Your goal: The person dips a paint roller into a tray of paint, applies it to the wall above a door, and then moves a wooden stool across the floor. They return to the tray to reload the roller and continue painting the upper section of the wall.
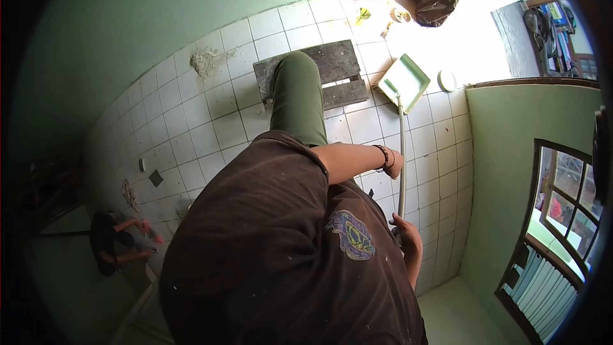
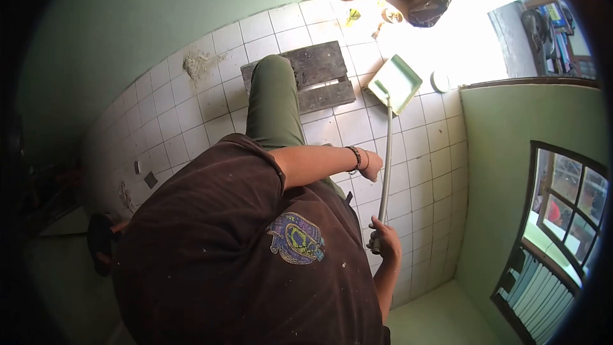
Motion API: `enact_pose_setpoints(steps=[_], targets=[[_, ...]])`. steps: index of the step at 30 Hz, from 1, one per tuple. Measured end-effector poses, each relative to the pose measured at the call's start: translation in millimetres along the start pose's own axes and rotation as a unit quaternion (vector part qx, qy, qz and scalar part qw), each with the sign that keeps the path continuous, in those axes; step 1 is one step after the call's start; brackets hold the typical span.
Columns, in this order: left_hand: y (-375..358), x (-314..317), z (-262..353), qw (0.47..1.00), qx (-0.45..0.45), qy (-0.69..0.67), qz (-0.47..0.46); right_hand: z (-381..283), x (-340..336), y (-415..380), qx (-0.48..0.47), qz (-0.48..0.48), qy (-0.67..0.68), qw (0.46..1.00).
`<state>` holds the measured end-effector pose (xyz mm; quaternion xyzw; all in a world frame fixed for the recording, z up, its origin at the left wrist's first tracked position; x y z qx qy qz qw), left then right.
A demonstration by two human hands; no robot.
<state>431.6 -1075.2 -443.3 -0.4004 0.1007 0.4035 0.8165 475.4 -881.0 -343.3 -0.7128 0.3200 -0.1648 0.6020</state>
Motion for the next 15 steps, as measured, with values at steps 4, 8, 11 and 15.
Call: enact_pose_setpoints(steps=[4,8,11,15], targets=[[-5.9,-6.1,-20.3,0.999,-0.033,-0.028,0.02,0.4,-7.0,17.2,0.004,0.022,-0.077,0.997],[-31.9,-16.4,-48.3,0.994,-0.064,-0.074,0.055,49.8,-32.1,35.2,-0.021,0.07,-0.139,0.988],[-59.0,-26.6,-67.1,0.981,-0.102,-0.111,0.124,124.3,-62.8,93.4,-0.037,0.132,-0.161,0.977],[-77.5,-29.4,-86.3,0.967,-0.145,-0.15,0.147,131.0,-52.1,91.9,-0.038,0.094,-0.119,0.988]])
Point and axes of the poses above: each hand's wrist, its own y-axis towards the middle knuckle, its own x-axis out of the palm, z = x × y, the point moved 5 cm from there along y, towards the middle knuckle, and after that the axes turned 4 degrees about -x, right-handed, at the moved point
